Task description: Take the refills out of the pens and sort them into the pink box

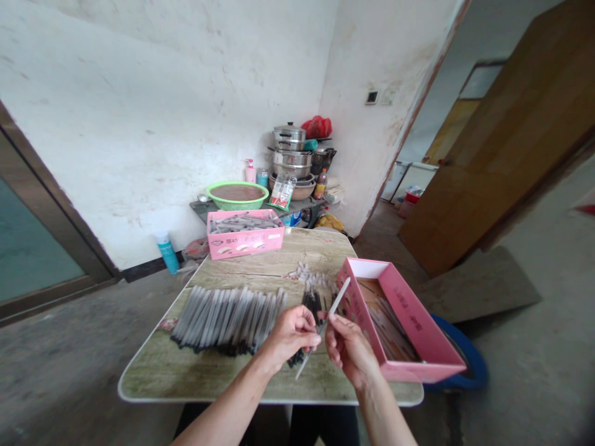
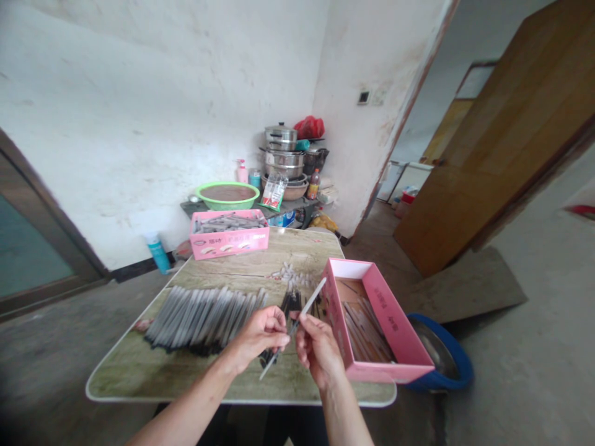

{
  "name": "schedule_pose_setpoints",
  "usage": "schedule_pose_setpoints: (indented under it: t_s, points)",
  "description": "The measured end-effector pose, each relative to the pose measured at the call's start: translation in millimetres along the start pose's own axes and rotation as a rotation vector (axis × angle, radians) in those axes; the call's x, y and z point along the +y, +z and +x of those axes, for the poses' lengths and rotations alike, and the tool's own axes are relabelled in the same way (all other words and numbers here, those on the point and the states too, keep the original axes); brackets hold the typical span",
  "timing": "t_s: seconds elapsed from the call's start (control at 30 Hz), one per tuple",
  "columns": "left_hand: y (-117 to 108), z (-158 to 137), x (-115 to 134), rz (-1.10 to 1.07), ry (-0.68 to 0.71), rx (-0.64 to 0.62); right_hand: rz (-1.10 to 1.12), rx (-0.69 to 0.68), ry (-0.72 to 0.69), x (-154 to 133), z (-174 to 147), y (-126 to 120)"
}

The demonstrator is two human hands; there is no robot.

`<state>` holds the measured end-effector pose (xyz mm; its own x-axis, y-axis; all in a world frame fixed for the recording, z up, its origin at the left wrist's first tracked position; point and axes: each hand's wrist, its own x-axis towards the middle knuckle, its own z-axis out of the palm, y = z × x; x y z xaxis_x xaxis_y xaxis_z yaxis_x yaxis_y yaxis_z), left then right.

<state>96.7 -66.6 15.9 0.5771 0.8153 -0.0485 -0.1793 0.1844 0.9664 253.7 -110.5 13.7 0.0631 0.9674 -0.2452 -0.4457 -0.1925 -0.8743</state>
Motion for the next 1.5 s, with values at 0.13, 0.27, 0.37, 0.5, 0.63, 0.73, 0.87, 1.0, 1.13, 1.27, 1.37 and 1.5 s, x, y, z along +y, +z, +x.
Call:
schedule_pose_setpoints:
  t_s: [0.13, 0.27, 0.37, 0.5, 0.63, 0.73, 0.87, 1.0, 1.13, 1.27, 1.37, 1.5]
  points:
    - [2, 3, -6, -0.042, 0.013, 0.060, -0.014, 0.033, 0.013, 8, -1, 4]
    - [4, 9, -14, -0.008, 0.042, 0.144, -0.005, 0.061, 0.047, 14, 2, 8]
    - [5, 13, -22, 0.035, 0.074, 0.244, 0.008, 0.089, 0.048, 20, 3, 12]
    - [4, 14, -27, 0.015, 0.068, 0.270, 0.015, 0.102, 0.046, 24, 4, 14]
    - [-2, 8, -20, 0.032, 0.052, 0.160, 0.024, 0.082, 0.083, 18, 7, 7]
    - [-13, 0, -12, 0.157, -0.018, 0.034, 0.043, 0.073, 0.088, 9, 10, 0]
    - [-27, -9, -8, 0.293, -0.179, -0.189, 0.064, 0.076, 0.061, -2, 14, -5]
    - [-29, -13, -9, 0.242, -0.195, -0.180, 0.072, 0.073, 0.041, -1, 15, -4]
    - [-21, -14, -7, 0.200, -0.257, -0.130, 0.063, 0.066, 0.046, 9, 12, 3]
    - [-15, -15, -8, 0.117, -0.240, -0.044, 0.026, 0.046, 0.074, 21, 5, 15]
    - [-16, -13, -11, 0.055, -0.173, 0.014, -0.004, 0.061, 0.075, 26, -1, 20]
    - [-22, -7, -16, 0.053, -0.086, 0.138, -0.027, 0.068, 0.124, 26, -9, 25]
